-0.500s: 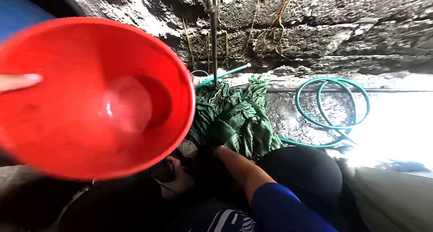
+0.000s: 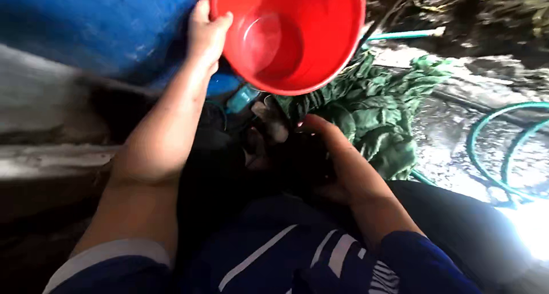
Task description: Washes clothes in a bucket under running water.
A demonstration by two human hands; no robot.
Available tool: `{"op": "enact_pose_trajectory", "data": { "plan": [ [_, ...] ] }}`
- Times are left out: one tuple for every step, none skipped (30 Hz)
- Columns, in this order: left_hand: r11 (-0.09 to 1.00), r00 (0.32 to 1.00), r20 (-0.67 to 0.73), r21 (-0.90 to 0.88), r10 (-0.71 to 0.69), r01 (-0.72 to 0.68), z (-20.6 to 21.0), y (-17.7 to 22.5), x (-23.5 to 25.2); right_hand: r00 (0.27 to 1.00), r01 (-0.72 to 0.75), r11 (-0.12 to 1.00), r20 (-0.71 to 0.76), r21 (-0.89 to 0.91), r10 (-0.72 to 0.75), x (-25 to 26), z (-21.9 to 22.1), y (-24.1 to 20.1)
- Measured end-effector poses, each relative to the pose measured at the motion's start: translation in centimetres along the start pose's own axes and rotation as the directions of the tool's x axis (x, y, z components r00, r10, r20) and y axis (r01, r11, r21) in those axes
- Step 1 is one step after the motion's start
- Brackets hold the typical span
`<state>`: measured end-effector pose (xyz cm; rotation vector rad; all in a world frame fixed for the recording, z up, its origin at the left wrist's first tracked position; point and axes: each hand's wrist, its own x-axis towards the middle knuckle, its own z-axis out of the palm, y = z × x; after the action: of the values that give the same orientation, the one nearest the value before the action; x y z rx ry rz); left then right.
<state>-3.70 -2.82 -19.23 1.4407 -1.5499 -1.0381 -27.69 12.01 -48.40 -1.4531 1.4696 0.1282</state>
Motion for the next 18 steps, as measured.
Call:
{"op": "enact_pose_trajectory", "data": {
  "plan": [
    [1.0,1.0,-0.005,-0.001,0.002,-0.002,-0.3,-0.6,-0.4,0.999,0.028,0.999,0.021,-0.016,-0.028,-0.3,0.4,-0.6],
    [1.0,1.0,-0.01,-0.012,-0.001,0.0,-0.5,-1.2,-1.0,0.996,0.055,0.998,0.071,-0.016,-0.054,-1.1,0.6,-1.8],
    [0.999,1.0,-0.016,-0.03,0.011,-0.011,-0.8,-1.4,-1.2,0.985,0.067,0.998,0.161,0.018,-0.069,-2.3,0.2,-3.8],
    [0.999,1.0,-0.015,-0.047,0.014,-0.015,-0.9,-1.8,-1.6,0.957,0.083,0.993,0.271,0.085,-0.103,-3.8,0.1,-5.9],
    [0.998,1.0,-0.016,-0.056,0.01,-0.011,-1.0,-2.1,-2.0,0.91,0.105,0.978,0.379,0.18,-0.167,-5.0,0.6,-7.8],
    [0.998,1.0,-0.011,-0.054,0.008,-0.008,-1.2,-2.4,-2.3,0.849,0.153,0.95,0.456,0.272,-0.267,-5.8,1.6,-9.1],
    [0.999,1.0,-0.003,-0.05,0.011,-0.011,-1.2,-2.7,-2.5,0.775,0.16,0.922,0.534,0.351,-0.338,-6.4,2.8,-10.2],
    [0.999,1.0,0.01,-0.051,0.021,-0.021,-1.2,-3.1,-2.6,0.731,0.146,0.903,0.571,0.403,-0.373,-6.7,4.0,-10.8],
    [0.998,0.999,0.021,-0.047,0.03,-0.029,-1.2,-3.4,-2.7,0.722,0.111,0.897,0.586,0.427,-0.368,-7.0,4.9,-11.6],
    [0.998,0.999,0.028,-0.044,0.035,-0.034,-1.3,-3.8,-2.8,0.732,0.105,0.887,0.569,0.45,-0.375,-7.4,5.3,-12.5],
    [0.998,0.999,0.032,-0.044,0.038,-0.037,-1.4,-4.2,-2.8,0.759,0.124,0.859,0.51,0.497,-0.404,-7.9,5.1,-13.6],
    [0.998,0.999,0.029,-0.046,0.041,-0.04,-1.5,-4.6,-2.9,0.796,0.164,0.811,0.411,0.561,-0.445,-8.7,4.2,-14.8],
    [0.998,0.999,0.027,-0.048,0.043,-0.041,-1.6,-4.9,-2.9,0.818,0.225,0.748,0.297,0.624,-0.493,-9.3,3.1,-15.8],
    [0.998,0.999,0.027,-0.052,0.042,-0.041,-1.7,-5.2,-2.9,0.812,0.299,0.681,0.197,0.668,-0.549,-9.7,1.9,-16.6],
    [0.998,0.999,0.024,-0.06,0.033,-0.031,-1.8,-5.4,-2.9,0.793,0.365,0.628,0.123,0.688,-0.596,-10.1,0.7,-17.2],
    [0.997,1.0,0.014,-0.076,0.014,-0.013,-1.9,-5.5,-2.9,0.778,0.409,0.599,0.08,0.688,-0.624,-10.4,-0.3,-17.6],
    [0.995,1.0,0.001,-0.101,-0.01,0.01,-2.0,-5.7,-2.8,0.773,0.446,0.591,0.043,0.672,-0.632,-10.8,-0.7,-17.9],
    [0.991,0.999,-0.013,-0.13,-0.036,0.034,-2.0,-5.9,-2.7,0.778,0.467,0.584,0.006,0.664,-0.628,-11.1,-0.6,-18.2]
  ]
}}
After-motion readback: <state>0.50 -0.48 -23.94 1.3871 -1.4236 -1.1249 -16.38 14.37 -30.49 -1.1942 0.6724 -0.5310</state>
